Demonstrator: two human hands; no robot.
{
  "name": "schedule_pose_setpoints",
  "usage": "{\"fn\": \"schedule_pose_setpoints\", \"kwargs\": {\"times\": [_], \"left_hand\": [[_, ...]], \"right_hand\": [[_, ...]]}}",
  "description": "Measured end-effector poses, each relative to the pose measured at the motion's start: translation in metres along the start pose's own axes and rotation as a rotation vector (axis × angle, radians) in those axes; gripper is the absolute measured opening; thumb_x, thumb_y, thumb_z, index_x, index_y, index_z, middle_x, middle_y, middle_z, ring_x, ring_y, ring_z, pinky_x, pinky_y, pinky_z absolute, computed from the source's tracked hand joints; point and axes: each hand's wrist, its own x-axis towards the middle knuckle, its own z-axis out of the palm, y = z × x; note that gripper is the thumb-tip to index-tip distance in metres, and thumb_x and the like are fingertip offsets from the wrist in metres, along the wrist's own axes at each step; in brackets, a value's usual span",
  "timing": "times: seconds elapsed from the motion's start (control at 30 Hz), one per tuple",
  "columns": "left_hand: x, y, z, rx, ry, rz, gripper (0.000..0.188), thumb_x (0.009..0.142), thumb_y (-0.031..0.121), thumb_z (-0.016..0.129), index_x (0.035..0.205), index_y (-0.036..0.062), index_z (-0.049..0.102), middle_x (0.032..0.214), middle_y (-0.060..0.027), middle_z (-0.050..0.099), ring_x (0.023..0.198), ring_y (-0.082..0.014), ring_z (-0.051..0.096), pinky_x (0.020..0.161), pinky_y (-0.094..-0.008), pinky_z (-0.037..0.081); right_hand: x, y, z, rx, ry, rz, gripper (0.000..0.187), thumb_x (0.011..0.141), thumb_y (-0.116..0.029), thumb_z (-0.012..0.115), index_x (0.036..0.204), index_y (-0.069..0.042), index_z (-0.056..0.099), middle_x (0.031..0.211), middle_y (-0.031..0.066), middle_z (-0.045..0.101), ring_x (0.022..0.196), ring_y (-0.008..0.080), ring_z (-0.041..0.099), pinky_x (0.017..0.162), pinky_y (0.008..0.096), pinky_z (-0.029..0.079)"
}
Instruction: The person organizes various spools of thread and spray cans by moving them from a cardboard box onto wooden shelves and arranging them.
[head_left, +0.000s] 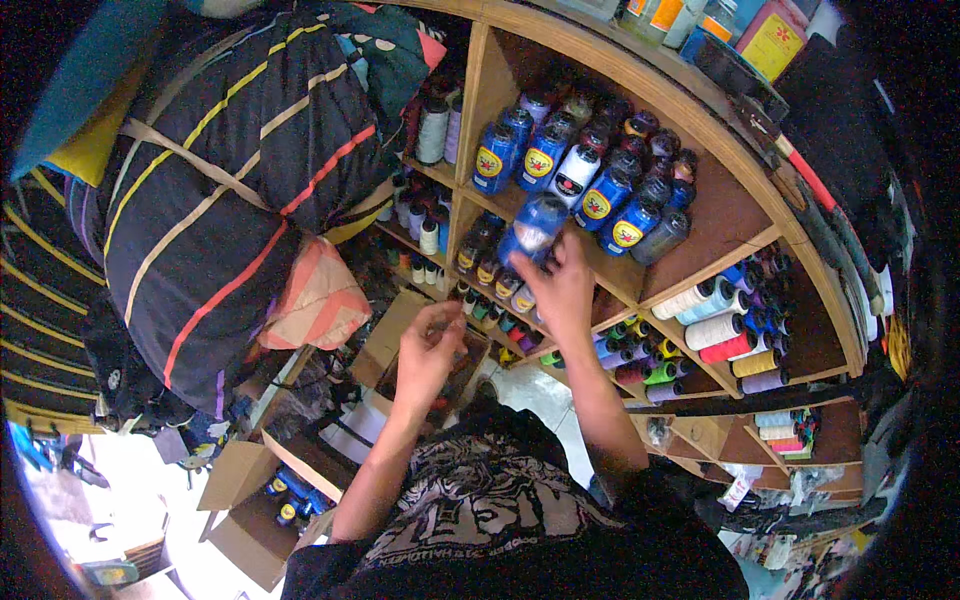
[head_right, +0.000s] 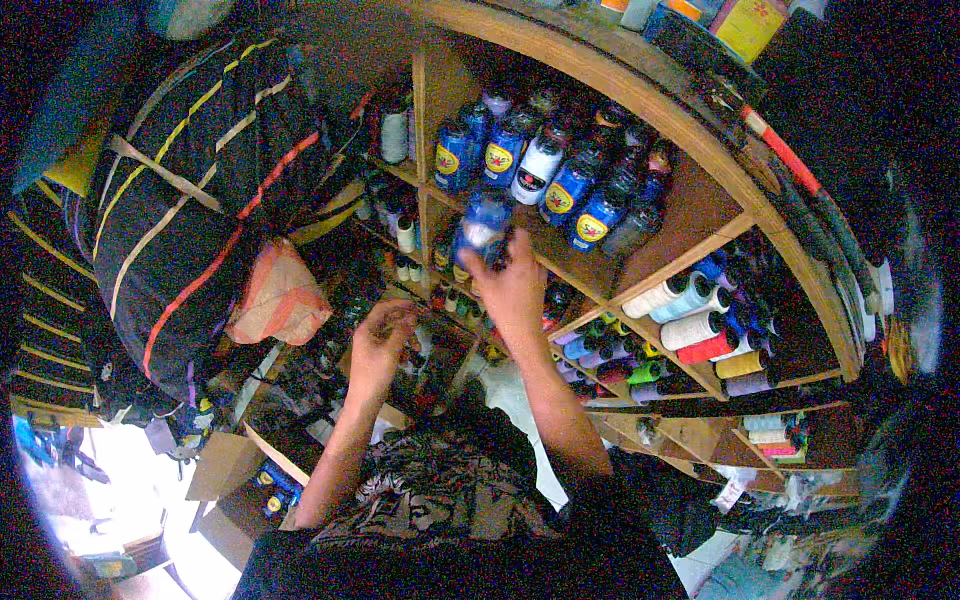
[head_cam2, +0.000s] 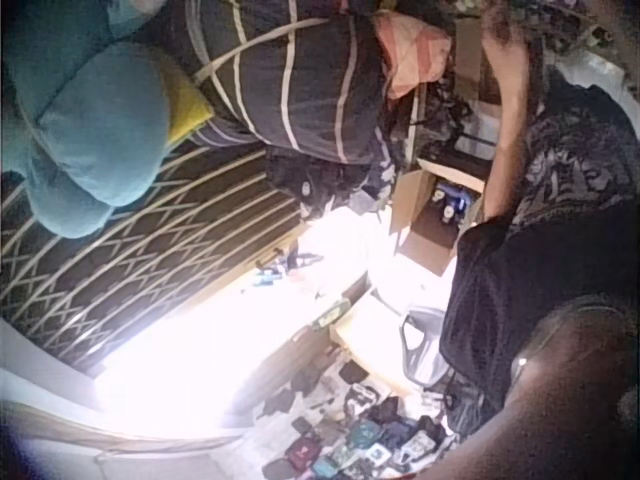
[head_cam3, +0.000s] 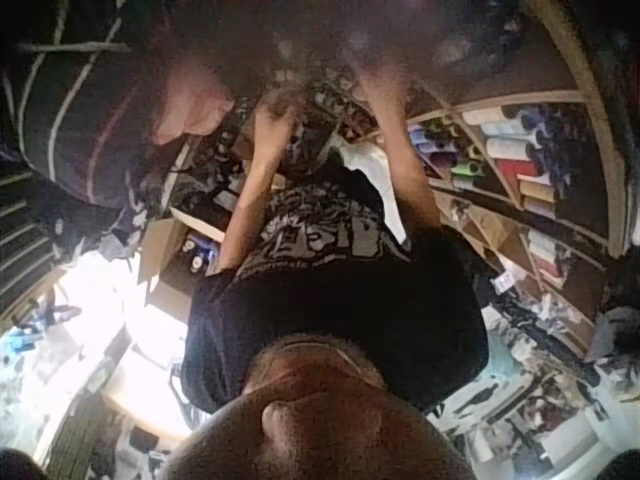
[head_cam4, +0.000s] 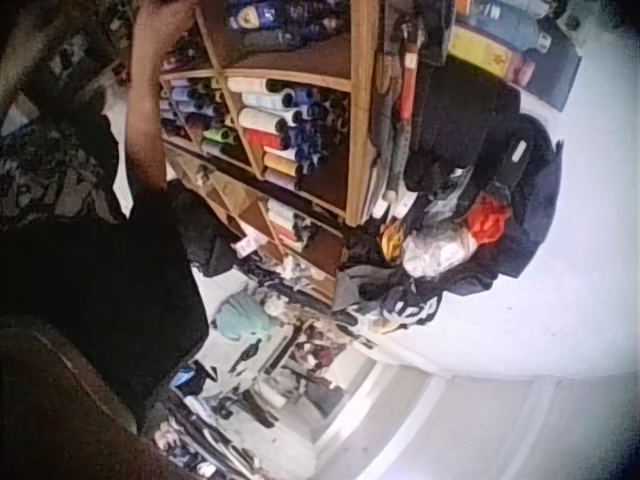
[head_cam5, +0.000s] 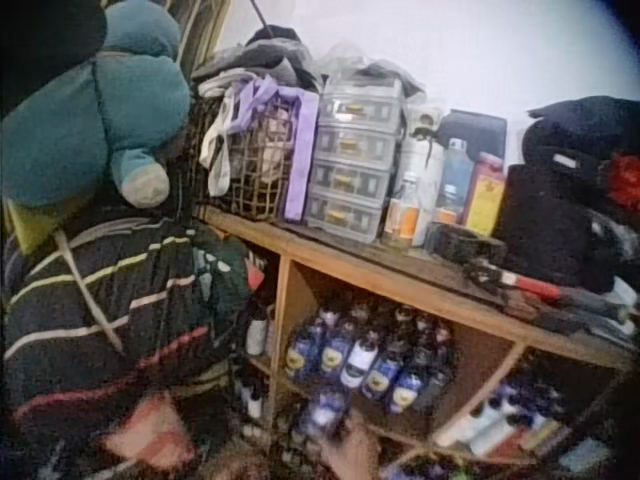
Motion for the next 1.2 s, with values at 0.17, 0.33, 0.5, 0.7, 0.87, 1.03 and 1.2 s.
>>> {"fn": "schedule_pose_setpoints", "kwargs": {"times": [0.17, 0.33, 0.5, 0.7, 0.87, 1.03, 1.2], "left_hand": [[-0.008, -0.001, -0.001, -0.033, -0.013, -0.124, 0.028, 0.085, 0.010, 0.054, 0.110, -0.0018, 0.052, 0.092, -0.0075, 0.060, 0.058, -0.0095, 0.056, 0.049, -0.0220, 0.043], [-0.017, -0.010, -0.009, -0.069, 0.028, -0.107, 0.028, 0.084, 0.009, 0.054, 0.110, -0.0023, 0.051, 0.092, -0.0081, 0.060, 0.057, -0.0104, 0.056, 0.051, -0.0230, 0.045], [-0.026, -0.023, -0.014, -0.137, 0.082, -0.151, 0.026, 0.084, 0.005, 0.054, 0.108, -0.0027, 0.052, 0.095, -0.0084, 0.059, 0.059, -0.0108, 0.056, 0.051, -0.0233, 0.045], [-0.043, -0.024, -0.029, -0.076, 0.101, -0.138, 0.022, 0.084, 0.005, 0.055, 0.105, -0.0030, 0.054, 0.090, -0.0080, 0.059, 0.061, -0.0106, 0.057, 0.052, -0.0237, 0.046], [-0.098, -0.045, -0.087, 0.195, 0.137, -0.153, 0.016, 0.081, 0.010, 0.060, 0.093, -0.0005, 0.061, 0.076, -0.0078, 0.062, 0.063, -0.0123, 0.058, 0.057, -0.0285, 0.047], [-0.174, -0.084, -0.153, 0.397, 0.298, -0.377, 0.020, 0.079, 0.021, 0.063, 0.080, 0.0015, 0.065, 0.063, -0.0120, 0.060, 0.058, -0.0163, 0.057, 0.056, -0.0330, 0.045], [-0.252, -0.072, -0.215, 0.362, 0.800, -0.450, 0.021, 0.081, 0.020, 0.060, 0.083, 0.0000, 0.062, 0.069, -0.0138, 0.062, 0.062, -0.0198, 0.060, 0.060, -0.0324, 0.047]], "right_hand": [[0.051, 0.006, 0.026, -0.273, 0.143, -0.065, 0.055, 0.072, -0.019, 0.073, 0.114, 0.003, 0.045, 0.098, 0.0181, 0.063, 0.090, 0.0246, 0.063, 0.074, 0.0327, 0.049], [0.059, 0.003, 0.039, -0.298, 0.194, -0.109, 0.059, 0.073, -0.023, 0.072, 0.117, 0.002, 0.043, 0.083, 0.0261, 0.061, 0.077, 0.0422, 0.060, 0.065, 0.0445, 0.049], [0.053, 0.008, 0.043, -0.263, 0.229, -0.121, 0.061, 0.075, -0.022, 0.070, 0.122, 0.002, 0.041, 0.087, 0.0280, 0.060, 0.081, 0.0428, 0.059, 0.066, 0.0457, 0.048], [0.039, -0.002, 0.043, -0.199, 0.259, -0.150, 0.062, 0.073, -0.019, 0.071, 0.121, 0.006, 0.041, 0.111, 0.0267, 0.055, 0.105, 0.0337, 0.055, 0.084, 0.0369, 0.046], [-0.063, 0.011, 0.066, -0.166, -0.252, -0.028, 0.031, 0.081, -0.010, 0.064, 0.108, 0.001, 0.055, 0.105, 0.0138, 0.063, 0.093, 0.0190, 0.062, 0.078, 0.0283, 0.048], [-0.181, 0.056, 0.124, 0.060, -1.134, 0.070, 0.019, 0.083, -0.006, 0.059, 0.101, 0.001, 0.058, 0.080, 0.0089, 0.066, 0.065, 0.0117, 0.063, 0.058, 0.0238, 0.051], [-0.238, -0.029, 0.193, -0.028, -1.705, -0.157, 0.031, 0.079, -0.023, 0.065, 0.104, -0.004, 0.060, 0.087, 0.0124, 0.066, 0.071, 0.0233, 0.065, 0.069, 0.0311, 0.049]]}}
